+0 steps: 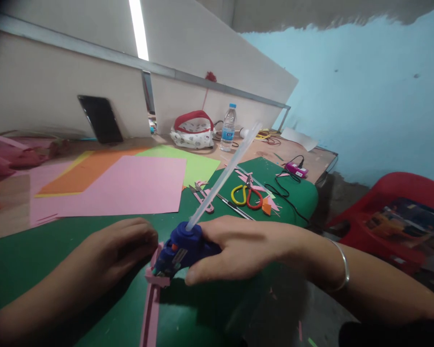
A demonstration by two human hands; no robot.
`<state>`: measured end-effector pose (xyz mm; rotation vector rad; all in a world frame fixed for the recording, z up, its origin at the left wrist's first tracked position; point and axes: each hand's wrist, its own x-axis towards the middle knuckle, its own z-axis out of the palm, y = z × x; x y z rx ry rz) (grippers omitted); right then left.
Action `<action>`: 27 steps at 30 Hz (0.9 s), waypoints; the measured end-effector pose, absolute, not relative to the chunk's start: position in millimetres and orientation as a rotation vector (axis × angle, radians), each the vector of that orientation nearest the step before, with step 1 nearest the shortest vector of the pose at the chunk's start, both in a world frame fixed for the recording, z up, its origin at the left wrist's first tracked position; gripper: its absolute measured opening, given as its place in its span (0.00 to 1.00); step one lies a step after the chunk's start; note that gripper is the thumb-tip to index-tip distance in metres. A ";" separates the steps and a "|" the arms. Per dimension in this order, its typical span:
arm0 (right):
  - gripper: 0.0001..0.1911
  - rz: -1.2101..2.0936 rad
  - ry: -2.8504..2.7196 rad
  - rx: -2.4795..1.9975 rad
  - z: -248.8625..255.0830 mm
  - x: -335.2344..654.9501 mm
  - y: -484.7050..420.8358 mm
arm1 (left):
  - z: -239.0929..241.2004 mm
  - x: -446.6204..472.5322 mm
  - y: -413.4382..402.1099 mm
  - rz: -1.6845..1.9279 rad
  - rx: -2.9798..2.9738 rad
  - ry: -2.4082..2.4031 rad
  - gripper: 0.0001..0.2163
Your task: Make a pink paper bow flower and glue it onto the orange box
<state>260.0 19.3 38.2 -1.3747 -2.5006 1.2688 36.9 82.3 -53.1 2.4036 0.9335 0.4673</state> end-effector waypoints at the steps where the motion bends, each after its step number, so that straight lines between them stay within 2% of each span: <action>1: 0.09 1.245 -2.517 -1.397 39.1 260.1 19.5 | -52.6 37.2 82.3 0.460 2.404 0.932 0.09; 7: 0.09 1.156 -2.611 -1.253 36.2 263.0 26.7 | -51.8 36.4 81.3 0.458 2.412 0.940 0.09; 10: 0.10 1.103 -2.614 -1.327 32.4 265.7 28.3 | -52.0 36.7 80.8 0.445 2.415 0.944 0.09; 15: 0.08 1.205 -2.560 -1.299 40.8 269.2 28.4 | -52.3 35.5 80.2 0.445 2.433 0.949 0.09; 27: 0.11 1.037 -2.557 -1.329 34.5 266.1 32.2 | -55.7 35.1 82.8 0.498 2.394 0.932 0.09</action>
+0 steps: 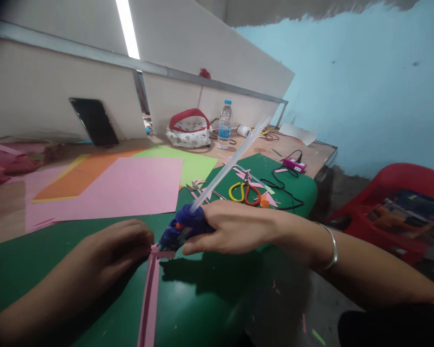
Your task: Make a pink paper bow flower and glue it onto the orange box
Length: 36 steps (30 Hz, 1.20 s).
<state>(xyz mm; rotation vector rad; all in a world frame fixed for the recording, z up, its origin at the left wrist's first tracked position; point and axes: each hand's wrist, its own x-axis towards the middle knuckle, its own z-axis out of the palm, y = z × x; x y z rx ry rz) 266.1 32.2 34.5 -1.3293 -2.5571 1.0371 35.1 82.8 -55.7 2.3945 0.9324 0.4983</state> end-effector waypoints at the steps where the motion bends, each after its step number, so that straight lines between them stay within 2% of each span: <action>1: 0.12 1.041 -2.549 -1.339 34.1 265.1 33.0 | -55.2 35.3 82.7 0.500 2.399 0.930 0.08; 15: 0.15 1.018 -2.563 -1.442 26.5 263.3 44.4 | -51.6 36.8 80.5 0.468 2.393 0.984 0.09; 36: 0.12 1.247 -2.592 -1.317 36.3 260.3 29.1 | -51.7 37.5 75.7 0.488 2.366 1.012 0.07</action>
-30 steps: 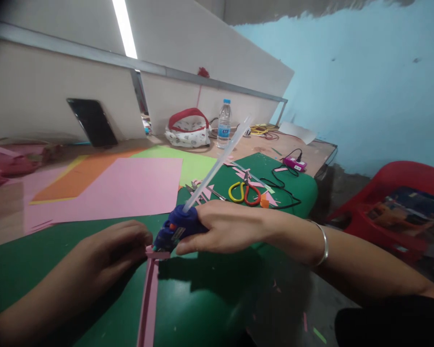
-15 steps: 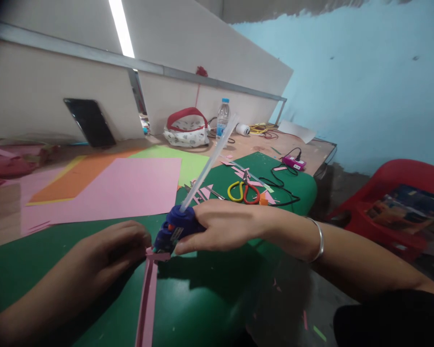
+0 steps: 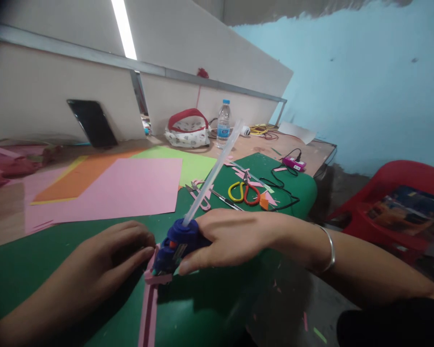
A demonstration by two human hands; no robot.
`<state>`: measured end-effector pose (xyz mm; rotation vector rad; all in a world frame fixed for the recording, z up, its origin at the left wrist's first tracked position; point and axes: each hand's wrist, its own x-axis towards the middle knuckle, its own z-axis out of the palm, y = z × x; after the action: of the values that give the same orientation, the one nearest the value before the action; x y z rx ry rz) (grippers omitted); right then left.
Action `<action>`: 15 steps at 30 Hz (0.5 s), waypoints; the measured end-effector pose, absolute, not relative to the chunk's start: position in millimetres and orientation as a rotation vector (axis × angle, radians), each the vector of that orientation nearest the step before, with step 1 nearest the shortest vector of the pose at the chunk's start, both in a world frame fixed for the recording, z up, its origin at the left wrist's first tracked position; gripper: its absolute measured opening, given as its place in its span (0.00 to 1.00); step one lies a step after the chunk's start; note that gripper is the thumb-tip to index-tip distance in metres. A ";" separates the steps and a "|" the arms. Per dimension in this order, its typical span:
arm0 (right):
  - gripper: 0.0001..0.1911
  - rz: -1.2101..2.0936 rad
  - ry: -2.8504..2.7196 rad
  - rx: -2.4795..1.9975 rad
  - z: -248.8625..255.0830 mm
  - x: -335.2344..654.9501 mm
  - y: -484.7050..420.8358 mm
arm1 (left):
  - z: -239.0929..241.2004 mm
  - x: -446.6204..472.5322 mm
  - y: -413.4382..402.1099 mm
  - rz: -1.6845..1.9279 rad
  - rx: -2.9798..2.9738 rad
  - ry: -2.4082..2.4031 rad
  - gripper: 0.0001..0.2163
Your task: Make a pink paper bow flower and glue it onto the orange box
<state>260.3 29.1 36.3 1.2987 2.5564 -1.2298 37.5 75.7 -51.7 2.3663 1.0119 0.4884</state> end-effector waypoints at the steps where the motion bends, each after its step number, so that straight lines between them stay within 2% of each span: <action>1: 0.12 -1.221 2.545 1.314 36.2 260.3 29.0 | -52.7 38.1 74.1 0.497 2.365 1.026 0.07; 8: 0.10 -1.224 2.550 1.324 35.2 260.5 28.1 | -56.8 38.9 71.8 0.540 2.390 1.019 0.08; 12: 0.18 -1.109 2.443 1.453 37.1 260.8 28.2 | -57.0 37.0 76.0 0.497 2.454 0.954 0.10; 15: 0.20 -1.047 2.431 1.514 37.9 260.4 29.8 | -58.8 35.8 77.6 0.502 2.504 0.934 0.11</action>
<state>260.4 29.8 37.9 1.5143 2.4306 -1.0466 35.8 77.6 -58.8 2.5044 0.9342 0.5023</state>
